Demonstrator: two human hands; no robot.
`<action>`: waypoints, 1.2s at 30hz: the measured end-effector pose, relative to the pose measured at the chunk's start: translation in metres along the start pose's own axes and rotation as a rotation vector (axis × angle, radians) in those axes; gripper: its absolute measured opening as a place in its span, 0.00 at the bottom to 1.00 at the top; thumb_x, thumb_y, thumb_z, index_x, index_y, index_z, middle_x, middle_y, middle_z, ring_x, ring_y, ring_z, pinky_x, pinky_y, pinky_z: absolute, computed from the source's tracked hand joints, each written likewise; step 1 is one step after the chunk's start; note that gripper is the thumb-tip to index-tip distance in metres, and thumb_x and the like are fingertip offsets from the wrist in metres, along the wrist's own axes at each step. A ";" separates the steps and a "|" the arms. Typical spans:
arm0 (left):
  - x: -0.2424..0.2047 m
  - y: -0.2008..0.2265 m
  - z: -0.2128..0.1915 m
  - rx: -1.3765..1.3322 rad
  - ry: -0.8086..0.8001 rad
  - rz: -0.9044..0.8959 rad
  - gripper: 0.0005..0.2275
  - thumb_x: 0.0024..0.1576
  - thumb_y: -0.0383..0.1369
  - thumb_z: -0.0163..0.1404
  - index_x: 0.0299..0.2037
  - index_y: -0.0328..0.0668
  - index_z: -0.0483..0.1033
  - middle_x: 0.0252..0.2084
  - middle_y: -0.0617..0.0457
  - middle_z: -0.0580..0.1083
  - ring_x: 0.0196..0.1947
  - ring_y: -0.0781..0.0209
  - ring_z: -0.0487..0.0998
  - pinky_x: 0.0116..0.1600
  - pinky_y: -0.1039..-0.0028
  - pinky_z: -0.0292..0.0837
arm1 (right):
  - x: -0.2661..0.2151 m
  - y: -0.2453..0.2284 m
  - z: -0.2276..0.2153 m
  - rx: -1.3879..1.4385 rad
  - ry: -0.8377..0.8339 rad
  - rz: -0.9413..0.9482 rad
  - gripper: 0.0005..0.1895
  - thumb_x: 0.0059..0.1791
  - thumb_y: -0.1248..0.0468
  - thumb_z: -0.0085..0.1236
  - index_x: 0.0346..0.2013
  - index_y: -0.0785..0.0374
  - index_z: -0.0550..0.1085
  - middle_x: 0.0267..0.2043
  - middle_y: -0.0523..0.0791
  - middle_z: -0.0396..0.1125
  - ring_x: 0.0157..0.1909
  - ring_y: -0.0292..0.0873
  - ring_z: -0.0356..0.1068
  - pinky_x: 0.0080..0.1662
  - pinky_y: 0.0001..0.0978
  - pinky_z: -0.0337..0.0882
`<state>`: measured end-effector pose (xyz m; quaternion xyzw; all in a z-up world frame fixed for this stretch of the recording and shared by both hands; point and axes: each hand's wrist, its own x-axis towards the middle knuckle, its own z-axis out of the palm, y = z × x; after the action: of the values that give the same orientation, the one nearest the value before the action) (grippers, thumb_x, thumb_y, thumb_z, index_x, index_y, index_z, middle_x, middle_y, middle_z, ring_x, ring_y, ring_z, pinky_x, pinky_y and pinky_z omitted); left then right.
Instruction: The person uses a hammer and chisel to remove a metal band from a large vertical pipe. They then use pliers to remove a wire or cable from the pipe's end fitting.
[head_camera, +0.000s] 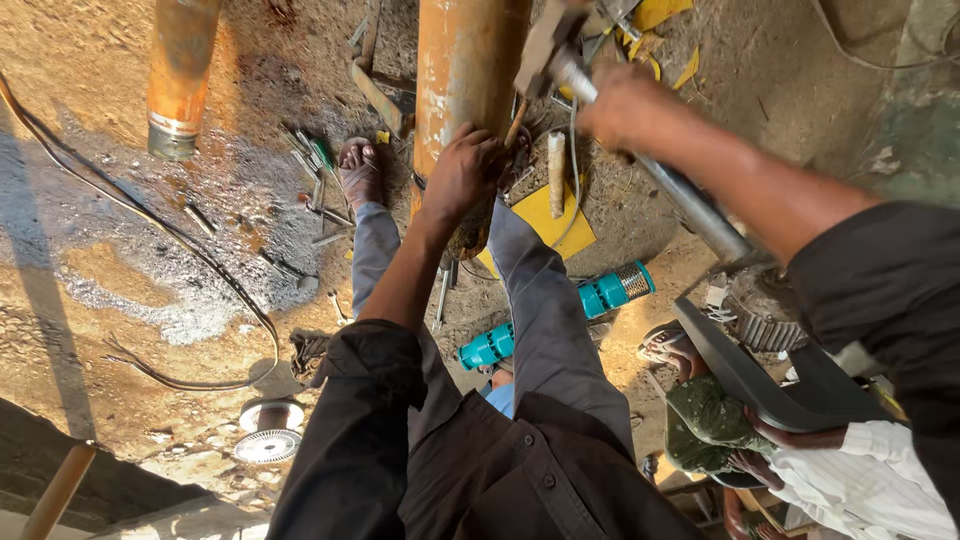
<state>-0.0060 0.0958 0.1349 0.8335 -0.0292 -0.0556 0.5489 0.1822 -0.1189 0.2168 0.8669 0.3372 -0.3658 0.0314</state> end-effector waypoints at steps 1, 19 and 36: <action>0.000 0.000 0.000 -0.004 -0.003 0.009 0.08 0.50 0.29 0.60 0.38 0.36 0.81 0.39 0.45 0.76 0.45 0.45 0.73 0.51 0.60 0.72 | 0.005 0.004 -0.011 -0.080 -0.086 -0.028 0.18 0.45 0.61 0.62 0.49 0.60 0.75 0.45 0.57 0.68 0.38 0.52 0.73 0.35 0.46 0.75; -0.001 -0.006 0.002 -0.009 0.028 0.021 0.09 0.48 0.28 0.61 0.38 0.36 0.80 0.42 0.45 0.76 0.47 0.45 0.73 0.53 0.61 0.73 | 0.007 -0.013 -0.064 -0.177 -0.444 0.195 0.28 0.45 0.68 0.63 0.59 0.42 0.78 0.68 0.55 0.53 0.47 0.52 0.73 0.47 0.41 0.76; -0.004 -0.008 0.007 -0.029 0.009 -0.019 0.07 0.51 0.30 0.62 0.38 0.42 0.83 0.41 0.49 0.78 0.46 0.48 0.73 0.51 0.62 0.73 | 0.017 0.047 -0.033 -0.159 -0.190 0.170 0.11 0.54 0.62 0.55 0.47 0.61 0.79 0.32 0.53 0.73 0.30 0.51 0.74 0.30 0.46 0.75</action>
<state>-0.0109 0.0933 0.1249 0.8260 -0.0177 -0.0574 0.5604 0.2397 -0.1353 0.2209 0.8486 0.2859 -0.4143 0.1625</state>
